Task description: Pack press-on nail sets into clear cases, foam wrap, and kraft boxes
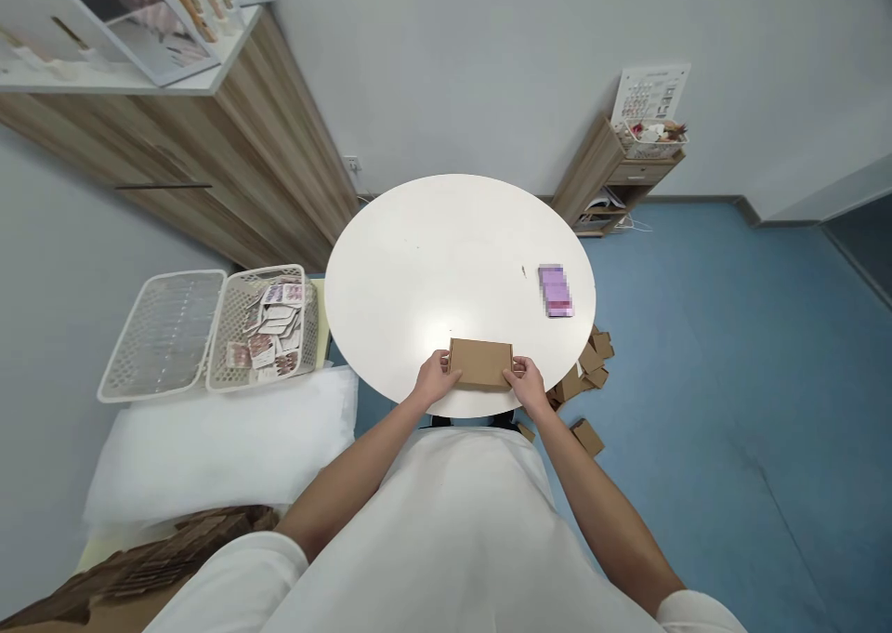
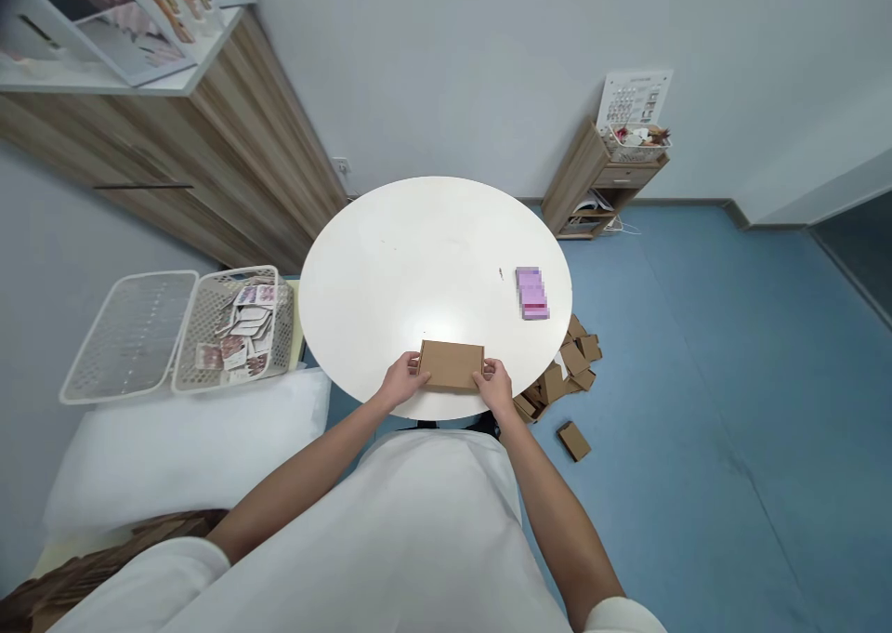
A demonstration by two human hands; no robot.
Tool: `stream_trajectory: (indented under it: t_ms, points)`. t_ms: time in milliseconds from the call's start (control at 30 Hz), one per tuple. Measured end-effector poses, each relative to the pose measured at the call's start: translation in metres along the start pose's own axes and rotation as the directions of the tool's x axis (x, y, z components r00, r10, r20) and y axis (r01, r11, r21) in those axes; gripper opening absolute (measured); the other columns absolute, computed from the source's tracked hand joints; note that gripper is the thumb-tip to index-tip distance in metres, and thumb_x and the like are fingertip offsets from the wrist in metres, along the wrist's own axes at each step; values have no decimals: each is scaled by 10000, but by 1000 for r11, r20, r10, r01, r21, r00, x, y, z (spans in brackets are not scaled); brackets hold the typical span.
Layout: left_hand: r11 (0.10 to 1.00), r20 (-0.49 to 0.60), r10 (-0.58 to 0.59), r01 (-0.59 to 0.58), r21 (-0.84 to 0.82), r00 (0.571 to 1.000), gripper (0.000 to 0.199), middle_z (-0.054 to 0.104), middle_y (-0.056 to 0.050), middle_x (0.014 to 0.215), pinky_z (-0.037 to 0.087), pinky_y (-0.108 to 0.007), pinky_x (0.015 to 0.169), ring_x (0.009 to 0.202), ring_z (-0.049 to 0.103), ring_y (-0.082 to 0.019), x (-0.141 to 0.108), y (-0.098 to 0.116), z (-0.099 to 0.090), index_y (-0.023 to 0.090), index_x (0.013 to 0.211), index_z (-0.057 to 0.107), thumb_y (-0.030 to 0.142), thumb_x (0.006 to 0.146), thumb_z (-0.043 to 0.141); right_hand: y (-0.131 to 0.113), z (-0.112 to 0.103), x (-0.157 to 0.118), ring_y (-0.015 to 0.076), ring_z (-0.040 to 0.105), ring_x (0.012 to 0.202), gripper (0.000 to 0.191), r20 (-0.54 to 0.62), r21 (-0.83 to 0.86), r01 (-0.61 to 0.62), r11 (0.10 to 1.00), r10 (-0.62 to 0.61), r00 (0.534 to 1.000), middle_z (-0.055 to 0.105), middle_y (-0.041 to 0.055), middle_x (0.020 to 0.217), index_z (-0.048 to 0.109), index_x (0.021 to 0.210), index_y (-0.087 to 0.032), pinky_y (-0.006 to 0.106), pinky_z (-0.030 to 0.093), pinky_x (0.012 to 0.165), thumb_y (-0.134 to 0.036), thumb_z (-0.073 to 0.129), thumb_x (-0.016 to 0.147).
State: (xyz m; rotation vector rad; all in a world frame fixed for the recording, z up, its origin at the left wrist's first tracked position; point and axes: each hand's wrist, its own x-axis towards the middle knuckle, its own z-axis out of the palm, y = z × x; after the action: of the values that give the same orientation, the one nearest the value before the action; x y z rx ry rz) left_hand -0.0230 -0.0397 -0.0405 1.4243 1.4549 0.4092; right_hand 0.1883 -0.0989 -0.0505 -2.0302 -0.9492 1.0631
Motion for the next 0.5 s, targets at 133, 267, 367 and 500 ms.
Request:
stream_trajectory:
  t_ms: [133, 267, 367, 500]
  points:
    - [988, 63, 137, -141, 60, 989, 492, 570, -83, 1020, 515, -342, 706, 859, 574, -186, 5, 21, 47, 191, 1161, 443, 159, 685, 565, 31, -34, 1, 175, 562, 794, 462, -145, -6, 43, 999, -43, 988, 564, 73, 1002, 474, 1104, -186, 341, 481, 717, -302, 521, 659]
    - [965, 243, 240, -257, 41, 940, 590, 494, -106, 1114, 516, -312, 681, 946, 535, -201, 17, 64, 120, 210, 1264, 357, 176, 706, 544, 68, -91, -2, 205, 539, 883, 499, -406, 69, -24, 997, 50, 912, 503, 110, 1085, 456, 1140, -187, 359, 464, 791, -402, 526, 694]
    - [946, 397, 264, -316, 69, 879, 662, 463, -121, 1130, 490, -343, 758, 1013, 499, -233, 29, 100, 180, 197, 1289, 329, 219, 678, 583, 98, -134, -4, 226, 522, 947, 541, -520, 130, -128, 983, 177, 836, 451, 124, 1137, 431, 1187, -197, 369, 442, 842, -472, 491, 724]
    - [928, 532, 214, -340, 151, 819, 682, 447, -148, 1169, 408, -395, 891, 1111, 437, -280, 47, 137, 248, 141, 1273, 347, 273, 654, 599, 132, -181, -1, 259, 446, 1105, 646, -508, 98, -198, 975, 220, 833, 381, 133, 1225, 307, 1306, -198, 392, 371, 945, -489, 450, 747]
